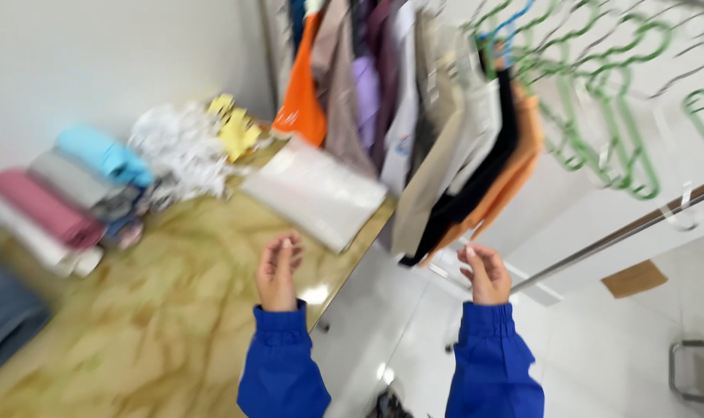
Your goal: The person folds several shirts on a marble-patterned table, including a pink shirt, an orange shirt, a black shirt, and a white shirt. After folding each item, they place it in a stack. The person then retrieves a clear plastic bag and places the folded white shirt inside it.
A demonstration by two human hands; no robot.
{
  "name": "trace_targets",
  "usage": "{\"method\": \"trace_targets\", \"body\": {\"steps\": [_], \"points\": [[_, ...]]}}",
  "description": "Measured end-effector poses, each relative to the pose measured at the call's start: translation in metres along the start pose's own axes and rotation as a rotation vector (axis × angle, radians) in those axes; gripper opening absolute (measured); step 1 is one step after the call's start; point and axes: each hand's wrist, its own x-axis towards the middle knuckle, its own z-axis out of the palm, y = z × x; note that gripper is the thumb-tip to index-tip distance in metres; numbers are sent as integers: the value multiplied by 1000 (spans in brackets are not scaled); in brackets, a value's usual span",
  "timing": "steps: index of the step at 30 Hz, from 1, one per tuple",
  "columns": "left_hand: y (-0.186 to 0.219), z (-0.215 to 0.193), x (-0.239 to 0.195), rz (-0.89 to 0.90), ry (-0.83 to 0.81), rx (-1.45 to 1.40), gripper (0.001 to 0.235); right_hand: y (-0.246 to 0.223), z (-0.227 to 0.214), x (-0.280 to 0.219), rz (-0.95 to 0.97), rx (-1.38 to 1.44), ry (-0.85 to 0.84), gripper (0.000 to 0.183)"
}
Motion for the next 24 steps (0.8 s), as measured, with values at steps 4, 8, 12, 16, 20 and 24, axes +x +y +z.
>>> {"method": "trace_targets", "body": {"steps": [4,8,12,16,20,24], "points": [[-18,124,-11,-37,-192,-9,20,-9,-57,69,-78,-65,83,18],[-40,216,-21,-36,-326,-4,18,-7,-99,136,-224,-219,150,21],[-53,275,-29,-65,-403,37,16,-15,-115,167,-191,-200,124,26],[-91,316,-26,-97,-456,44,19,9,-129,189,-188,-220,142,29],[-101,358,-25,-110,-533,163,18,-7,-116,201,-165,-290,102,36],[-152,403,2,-13,-668,293,29,-25,-93,220,-148,-219,-135,50]]}}
